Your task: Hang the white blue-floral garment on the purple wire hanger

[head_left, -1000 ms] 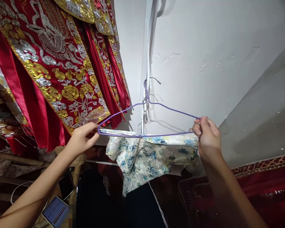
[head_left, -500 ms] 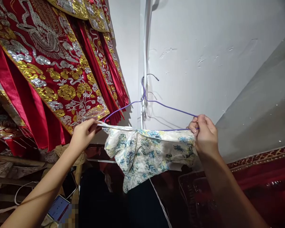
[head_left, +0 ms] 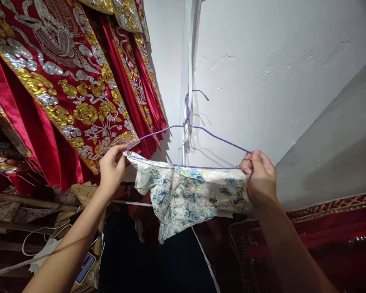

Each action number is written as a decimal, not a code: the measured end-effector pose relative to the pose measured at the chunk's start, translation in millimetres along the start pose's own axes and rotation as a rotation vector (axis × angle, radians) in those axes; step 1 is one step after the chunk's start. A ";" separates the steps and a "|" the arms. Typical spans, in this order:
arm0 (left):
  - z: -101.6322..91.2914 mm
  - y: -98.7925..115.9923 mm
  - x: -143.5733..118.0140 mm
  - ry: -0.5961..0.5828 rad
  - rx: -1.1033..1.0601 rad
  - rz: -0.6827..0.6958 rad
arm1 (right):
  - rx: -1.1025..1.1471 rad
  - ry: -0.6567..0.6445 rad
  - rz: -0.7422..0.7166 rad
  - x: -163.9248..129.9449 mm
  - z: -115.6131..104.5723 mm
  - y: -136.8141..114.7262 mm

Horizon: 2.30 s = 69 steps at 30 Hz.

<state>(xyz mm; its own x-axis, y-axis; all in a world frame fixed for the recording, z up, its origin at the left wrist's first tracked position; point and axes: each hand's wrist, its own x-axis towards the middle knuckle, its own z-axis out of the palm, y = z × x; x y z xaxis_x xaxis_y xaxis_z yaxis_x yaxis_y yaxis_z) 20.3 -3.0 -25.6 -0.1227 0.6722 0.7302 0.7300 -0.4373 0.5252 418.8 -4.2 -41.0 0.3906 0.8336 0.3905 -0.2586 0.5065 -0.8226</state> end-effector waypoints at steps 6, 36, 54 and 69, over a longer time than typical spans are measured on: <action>-6.3 0.2 -8.6 0.075 0.130 0.138 | 0.051 -0.014 0.024 3.9 -2.1 3.7; 11.7 22.8 68.7 -0.095 0.036 0.180 | 0.131 -0.159 0.295 -1.4 5.9 9.9; 43.6 54.5 77.3 -0.436 0.081 0.362 | -0.315 -0.195 0.031 -30.0 -24.6 -1.4; 35.3 41.8 78.3 -0.346 0.021 0.282 | -0.770 -0.020 0.029 -3.5 -20.4 -29.3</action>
<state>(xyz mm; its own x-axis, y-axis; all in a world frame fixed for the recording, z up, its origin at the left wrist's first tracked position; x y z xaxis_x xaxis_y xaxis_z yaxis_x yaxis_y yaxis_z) 65.0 52.5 38.1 0.3128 0.6902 0.6525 0.7167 -0.6224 0.3146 443.1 -26.4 -26.7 0.3749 0.8519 0.3658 0.4226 0.1942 -0.8853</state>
